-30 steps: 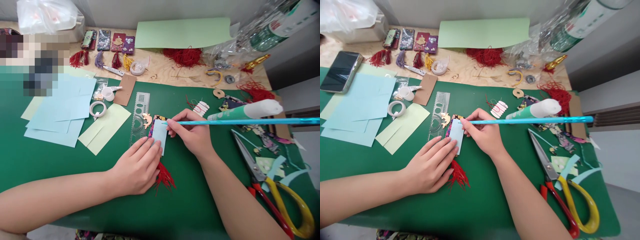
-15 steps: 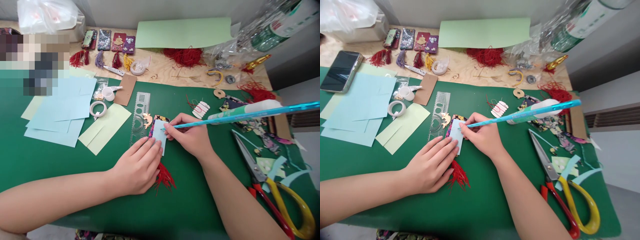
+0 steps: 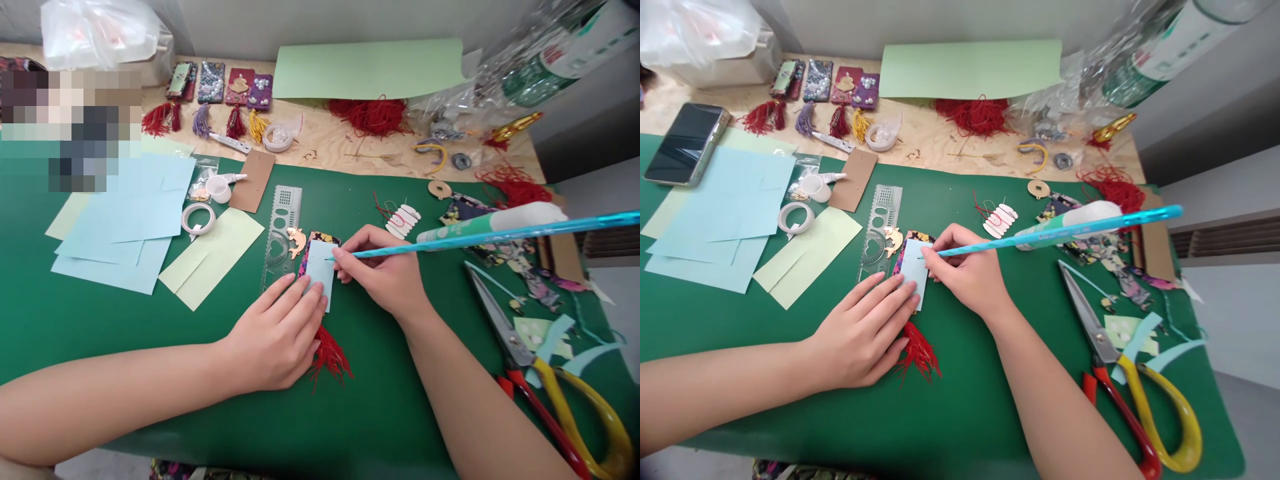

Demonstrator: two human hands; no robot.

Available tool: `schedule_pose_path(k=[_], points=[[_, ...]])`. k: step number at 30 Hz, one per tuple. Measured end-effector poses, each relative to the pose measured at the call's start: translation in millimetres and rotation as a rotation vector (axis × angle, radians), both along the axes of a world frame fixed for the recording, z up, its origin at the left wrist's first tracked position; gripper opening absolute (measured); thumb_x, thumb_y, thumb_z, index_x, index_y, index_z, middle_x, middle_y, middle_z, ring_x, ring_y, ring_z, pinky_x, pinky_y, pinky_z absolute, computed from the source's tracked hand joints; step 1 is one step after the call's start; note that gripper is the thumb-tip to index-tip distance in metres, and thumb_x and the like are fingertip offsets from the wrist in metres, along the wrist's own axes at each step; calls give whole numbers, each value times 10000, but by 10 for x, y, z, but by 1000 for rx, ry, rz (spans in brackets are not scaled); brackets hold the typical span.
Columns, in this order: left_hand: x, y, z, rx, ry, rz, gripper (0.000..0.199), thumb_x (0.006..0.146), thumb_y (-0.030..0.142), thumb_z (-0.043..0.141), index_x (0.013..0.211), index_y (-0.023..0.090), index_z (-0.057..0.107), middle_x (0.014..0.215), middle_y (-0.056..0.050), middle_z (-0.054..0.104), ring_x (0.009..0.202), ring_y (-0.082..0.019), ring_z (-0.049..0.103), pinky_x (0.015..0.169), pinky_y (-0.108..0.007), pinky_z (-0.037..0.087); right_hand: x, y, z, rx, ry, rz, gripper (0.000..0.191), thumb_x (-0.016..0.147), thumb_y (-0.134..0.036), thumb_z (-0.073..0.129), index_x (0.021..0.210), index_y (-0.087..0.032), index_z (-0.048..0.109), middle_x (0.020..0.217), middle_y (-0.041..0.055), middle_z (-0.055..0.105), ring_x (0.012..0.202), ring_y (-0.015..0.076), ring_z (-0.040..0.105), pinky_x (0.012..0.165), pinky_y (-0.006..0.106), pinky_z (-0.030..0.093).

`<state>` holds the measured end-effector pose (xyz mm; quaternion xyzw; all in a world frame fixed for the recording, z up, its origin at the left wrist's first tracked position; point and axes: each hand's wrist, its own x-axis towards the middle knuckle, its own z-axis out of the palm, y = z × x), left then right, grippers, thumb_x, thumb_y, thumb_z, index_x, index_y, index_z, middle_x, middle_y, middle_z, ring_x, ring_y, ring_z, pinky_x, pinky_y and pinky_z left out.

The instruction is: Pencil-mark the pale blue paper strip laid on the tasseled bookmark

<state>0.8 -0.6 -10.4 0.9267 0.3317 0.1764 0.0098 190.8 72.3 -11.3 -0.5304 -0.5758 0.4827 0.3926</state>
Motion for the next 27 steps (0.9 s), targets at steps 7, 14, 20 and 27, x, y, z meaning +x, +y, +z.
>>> schedule_pose_path(k=[7,14,20,27], points=[[-1,-11,-8,-12,-5,-2,438,955,270,412,1242,3,606,1293,-179,605,1210,-337,549,1082,-472,372,15,-10,9,28,-47,100,275,711,-359,800,671,-200,579,580,-5,642,462,131,616,429,237,527],[-4,-6,-15,-21,-15,-2,446,955,275,413,1250,-3,601,1297,-182,601,1220,-340,541,1088,-473,362,38,2,-33,124,-169,172,194,780,-307,720,658,-200,614,542,0,638,434,126,584,420,238,486],[2,-3,-11,-19,-15,1,446,957,274,408,1249,-1,603,1296,-176,604,1215,-336,545,1083,-470,366,33,-6,-23,138,-201,180,162,782,-287,711,670,-200,631,551,-2,646,439,118,573,426,227,461],[4,-15,-15,-16,-14,4,449,957,276,409,1258,1,597,1304,-174,599,1222,-335,538,1089,-471,357,32,-2,-23,141,-197,166,172,768,-271,721,648,-202,620,540,-7,640,431,119,575,416,227,461]])
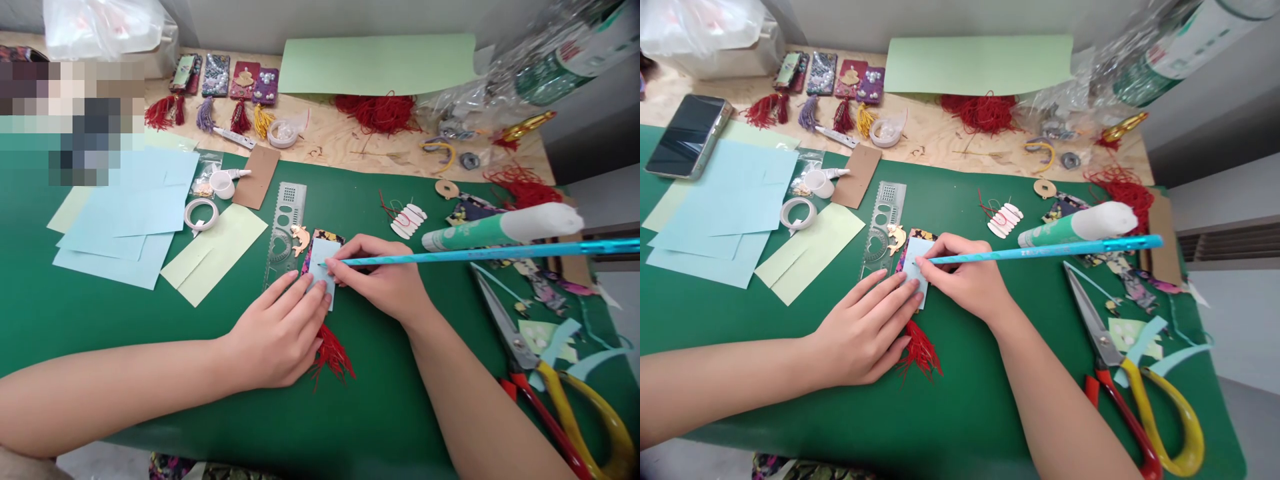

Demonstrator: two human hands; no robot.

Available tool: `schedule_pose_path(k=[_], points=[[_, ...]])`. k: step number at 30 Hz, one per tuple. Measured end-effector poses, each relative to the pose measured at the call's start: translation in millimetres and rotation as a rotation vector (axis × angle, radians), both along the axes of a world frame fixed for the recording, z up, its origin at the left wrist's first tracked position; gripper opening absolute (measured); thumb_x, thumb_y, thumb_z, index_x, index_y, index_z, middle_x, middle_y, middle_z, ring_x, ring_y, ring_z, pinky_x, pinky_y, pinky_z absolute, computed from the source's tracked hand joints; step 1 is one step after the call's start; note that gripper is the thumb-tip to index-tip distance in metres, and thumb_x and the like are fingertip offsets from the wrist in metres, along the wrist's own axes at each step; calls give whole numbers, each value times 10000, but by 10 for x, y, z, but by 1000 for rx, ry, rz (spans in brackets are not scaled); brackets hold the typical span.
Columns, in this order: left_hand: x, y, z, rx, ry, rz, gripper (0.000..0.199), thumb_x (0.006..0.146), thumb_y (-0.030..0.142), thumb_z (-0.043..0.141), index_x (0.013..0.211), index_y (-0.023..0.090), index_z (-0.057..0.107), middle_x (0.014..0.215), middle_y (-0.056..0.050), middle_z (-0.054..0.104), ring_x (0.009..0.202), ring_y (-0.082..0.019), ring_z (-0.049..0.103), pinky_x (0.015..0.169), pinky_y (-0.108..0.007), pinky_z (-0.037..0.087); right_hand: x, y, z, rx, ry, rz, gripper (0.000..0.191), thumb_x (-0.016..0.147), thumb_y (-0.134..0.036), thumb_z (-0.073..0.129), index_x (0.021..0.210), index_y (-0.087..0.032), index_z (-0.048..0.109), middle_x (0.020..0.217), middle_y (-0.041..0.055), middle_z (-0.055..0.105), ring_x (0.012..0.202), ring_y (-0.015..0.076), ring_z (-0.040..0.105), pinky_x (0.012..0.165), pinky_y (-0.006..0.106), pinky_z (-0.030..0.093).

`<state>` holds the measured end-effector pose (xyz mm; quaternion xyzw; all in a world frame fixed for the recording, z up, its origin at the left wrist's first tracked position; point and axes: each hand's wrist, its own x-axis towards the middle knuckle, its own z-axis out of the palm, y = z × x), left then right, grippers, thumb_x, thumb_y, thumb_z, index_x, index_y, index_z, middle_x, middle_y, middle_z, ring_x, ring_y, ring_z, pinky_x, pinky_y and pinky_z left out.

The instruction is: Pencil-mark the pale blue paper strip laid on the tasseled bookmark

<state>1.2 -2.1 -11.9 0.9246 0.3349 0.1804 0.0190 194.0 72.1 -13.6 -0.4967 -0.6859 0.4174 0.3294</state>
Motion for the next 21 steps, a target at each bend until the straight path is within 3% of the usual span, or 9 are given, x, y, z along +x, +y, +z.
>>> schedule_pose_path(k=[14,21], points=[[3,0,-10,-2,2,5,447,955,280,413,1251,7,605,1306,-175,596,1224,-331,536,1091,-472,363,-86,-57,134,-187,96,-175,186,764,-261,744,662,-203,599,576,-10,655,500,139,648,509,255,569],[-3,-2,7,-3,-2,0,447,953,277,417,1252,-1,600,1304,-178,595,1221,-335,537,1087,-472,360,-79,-58,144,-161,56,-139,169,769,-230,730,655,-195,610,575,-13,653,495,127,640,496,237,553]])
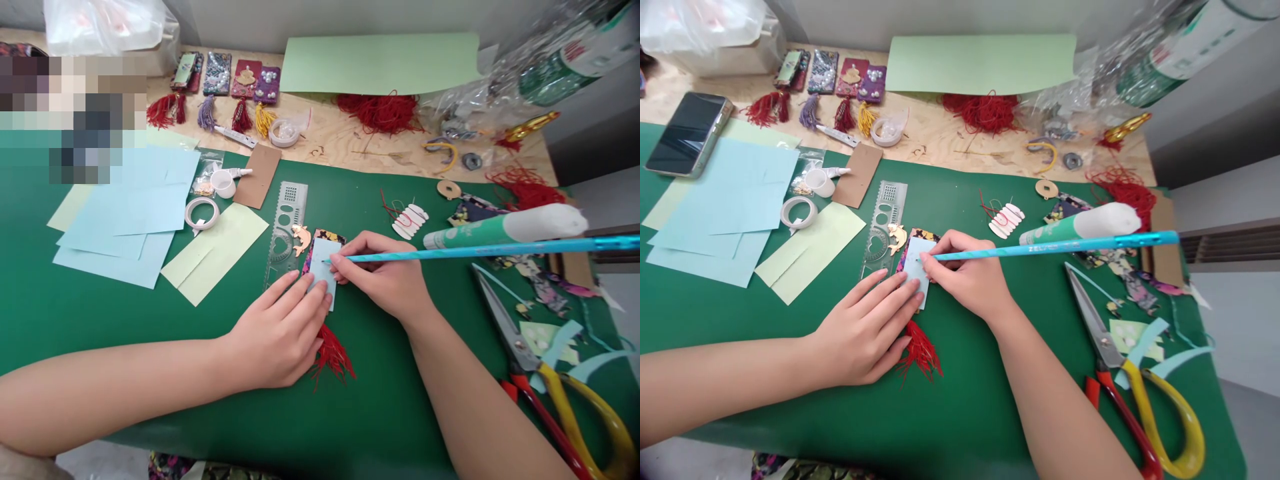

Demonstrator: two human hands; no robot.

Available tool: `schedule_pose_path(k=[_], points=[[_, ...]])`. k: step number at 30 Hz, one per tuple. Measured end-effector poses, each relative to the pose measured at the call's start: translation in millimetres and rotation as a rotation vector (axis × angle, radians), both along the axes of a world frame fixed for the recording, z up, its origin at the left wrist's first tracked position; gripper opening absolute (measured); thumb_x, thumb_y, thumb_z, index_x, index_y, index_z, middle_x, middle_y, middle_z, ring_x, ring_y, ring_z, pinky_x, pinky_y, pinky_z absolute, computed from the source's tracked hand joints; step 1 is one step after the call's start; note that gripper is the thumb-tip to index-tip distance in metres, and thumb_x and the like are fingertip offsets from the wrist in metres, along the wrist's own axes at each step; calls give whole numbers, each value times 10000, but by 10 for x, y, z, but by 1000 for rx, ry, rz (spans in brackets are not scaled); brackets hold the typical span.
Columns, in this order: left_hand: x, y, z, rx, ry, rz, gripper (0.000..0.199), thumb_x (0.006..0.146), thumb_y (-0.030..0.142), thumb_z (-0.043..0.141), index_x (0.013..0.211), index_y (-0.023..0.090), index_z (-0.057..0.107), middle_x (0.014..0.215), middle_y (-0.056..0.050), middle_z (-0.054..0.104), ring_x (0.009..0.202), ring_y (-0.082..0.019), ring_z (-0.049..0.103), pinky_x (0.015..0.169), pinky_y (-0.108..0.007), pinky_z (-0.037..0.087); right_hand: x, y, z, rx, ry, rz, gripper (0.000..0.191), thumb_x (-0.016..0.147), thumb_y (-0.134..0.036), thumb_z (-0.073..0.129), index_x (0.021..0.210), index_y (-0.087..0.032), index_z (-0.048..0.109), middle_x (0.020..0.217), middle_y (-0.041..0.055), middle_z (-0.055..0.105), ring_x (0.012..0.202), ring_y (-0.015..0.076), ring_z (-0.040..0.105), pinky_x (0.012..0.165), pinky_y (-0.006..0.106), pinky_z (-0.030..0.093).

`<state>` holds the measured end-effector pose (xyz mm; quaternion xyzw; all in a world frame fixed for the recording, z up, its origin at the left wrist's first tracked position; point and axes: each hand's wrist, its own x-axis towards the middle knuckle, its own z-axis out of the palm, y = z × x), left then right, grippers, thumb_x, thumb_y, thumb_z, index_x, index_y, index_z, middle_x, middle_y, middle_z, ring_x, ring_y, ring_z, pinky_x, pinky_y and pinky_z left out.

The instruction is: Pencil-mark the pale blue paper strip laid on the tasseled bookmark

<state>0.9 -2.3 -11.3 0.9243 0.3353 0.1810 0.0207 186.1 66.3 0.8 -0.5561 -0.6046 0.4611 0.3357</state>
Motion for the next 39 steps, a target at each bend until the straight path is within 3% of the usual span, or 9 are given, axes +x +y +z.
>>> schedule_pose_path(k=[16,29,39], points=[[5,2,3,5,9,4,441,949,279,424,1245,7,607,1306,-170,599,1220,-329,539,1092,-466,364,-7,1,-15,-25,37,-57,193,754,-260,760,658,-207,600,583,-5,662,508,154,666,512,271,592],[7,1,2,5,2,9,440,951,274,417,1246,7,605,1300,-167,603,1218,-326,543,1092,-462,367,4,10,-29,1,21,-27,196,766,-252,747,651,-210,593,584,-2,673,502,162,675,502,276,607],[2,-4,12,12,24,1,440,947,284,426,1239,14,614,1291,-169,607,1207,-347,541,1056,-488,397,29,30,-125,35,106,-125,227,755,-322,768,677,-217,582,590,-3,679,456,150,646,465,276,605]])
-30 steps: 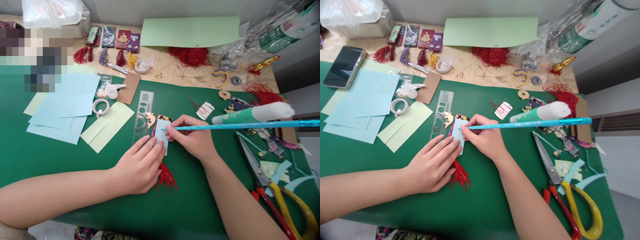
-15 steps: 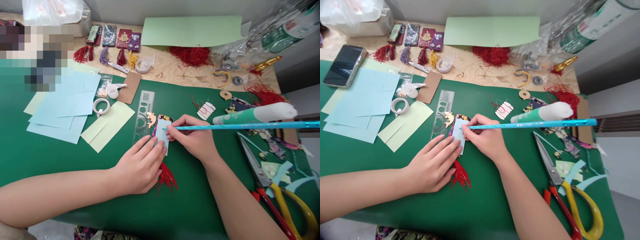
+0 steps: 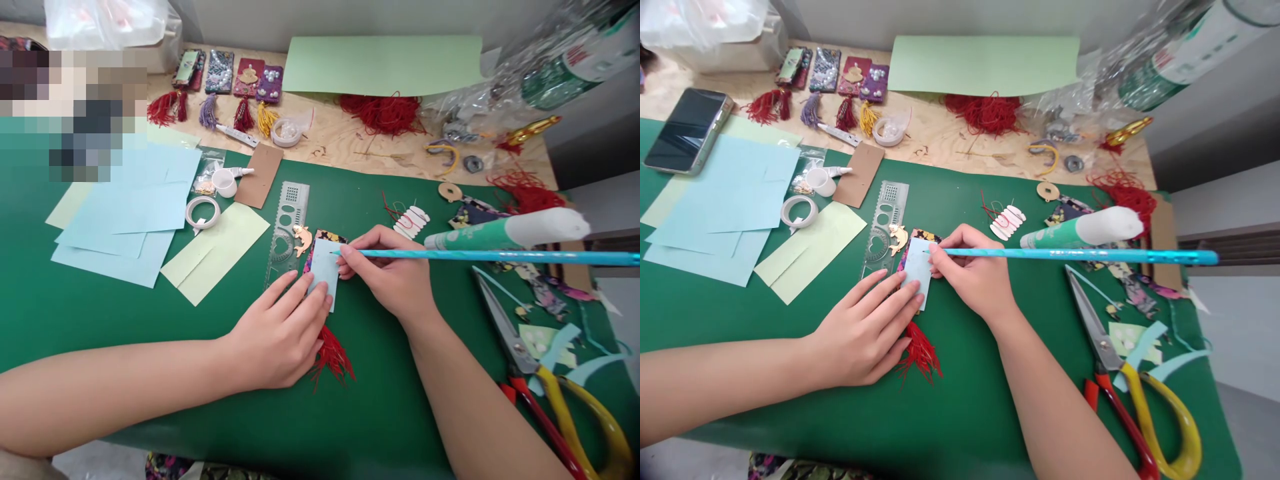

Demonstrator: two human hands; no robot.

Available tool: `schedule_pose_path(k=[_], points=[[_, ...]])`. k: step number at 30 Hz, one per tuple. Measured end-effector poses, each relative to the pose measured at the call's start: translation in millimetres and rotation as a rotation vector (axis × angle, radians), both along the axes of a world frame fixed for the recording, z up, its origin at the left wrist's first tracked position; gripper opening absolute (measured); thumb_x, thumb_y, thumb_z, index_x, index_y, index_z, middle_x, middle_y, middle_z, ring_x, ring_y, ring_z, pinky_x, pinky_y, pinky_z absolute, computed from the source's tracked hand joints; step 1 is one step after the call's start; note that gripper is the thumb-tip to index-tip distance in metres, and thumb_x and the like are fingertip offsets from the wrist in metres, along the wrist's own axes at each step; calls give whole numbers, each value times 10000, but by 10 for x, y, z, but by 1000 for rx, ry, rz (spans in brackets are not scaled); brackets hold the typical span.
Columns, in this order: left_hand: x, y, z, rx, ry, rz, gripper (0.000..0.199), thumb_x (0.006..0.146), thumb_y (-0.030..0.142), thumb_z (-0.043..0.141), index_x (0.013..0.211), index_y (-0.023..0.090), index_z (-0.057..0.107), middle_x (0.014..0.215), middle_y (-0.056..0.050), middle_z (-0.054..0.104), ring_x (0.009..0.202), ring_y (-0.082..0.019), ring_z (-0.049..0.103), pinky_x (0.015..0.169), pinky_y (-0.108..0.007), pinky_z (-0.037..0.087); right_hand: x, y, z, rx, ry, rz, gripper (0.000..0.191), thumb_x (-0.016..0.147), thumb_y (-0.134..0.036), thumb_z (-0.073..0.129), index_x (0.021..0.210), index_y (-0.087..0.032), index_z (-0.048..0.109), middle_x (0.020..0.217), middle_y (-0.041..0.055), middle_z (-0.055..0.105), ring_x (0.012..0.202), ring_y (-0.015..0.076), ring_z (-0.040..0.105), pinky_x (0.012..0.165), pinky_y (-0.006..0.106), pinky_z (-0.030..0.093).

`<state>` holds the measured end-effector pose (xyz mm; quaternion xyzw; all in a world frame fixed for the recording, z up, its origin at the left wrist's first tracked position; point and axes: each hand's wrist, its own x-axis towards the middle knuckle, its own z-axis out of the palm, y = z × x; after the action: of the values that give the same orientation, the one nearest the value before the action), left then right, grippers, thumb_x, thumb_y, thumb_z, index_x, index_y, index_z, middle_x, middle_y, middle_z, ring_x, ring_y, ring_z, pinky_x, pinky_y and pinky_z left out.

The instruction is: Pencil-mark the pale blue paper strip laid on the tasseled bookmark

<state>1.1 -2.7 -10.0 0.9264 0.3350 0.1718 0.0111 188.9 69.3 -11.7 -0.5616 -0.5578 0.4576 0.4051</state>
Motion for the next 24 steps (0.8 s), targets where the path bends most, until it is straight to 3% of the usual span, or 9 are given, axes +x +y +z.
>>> schedule_pose_path(k=[12,24], points=[[-6,6,-34,-23,-18,-39,453,935,247,438,1252,-44,578,1295,-234,574,1227,-364,528,1027,-457,446,51,4,-48,65,-30,15,274,767,-395,744,674,-228,549,592,7,649,463,172,647,389,283,558],[5,-9,-51,-43,-68,-47,418,946,223,416,1220,-41,590,1316,-254,563,1235,-358,538,1029,-458,469,47,20,-32,72,-39,89,243,733,-303,771,679,-235,544,604,-10,650,473,167,653,437,287,571]])
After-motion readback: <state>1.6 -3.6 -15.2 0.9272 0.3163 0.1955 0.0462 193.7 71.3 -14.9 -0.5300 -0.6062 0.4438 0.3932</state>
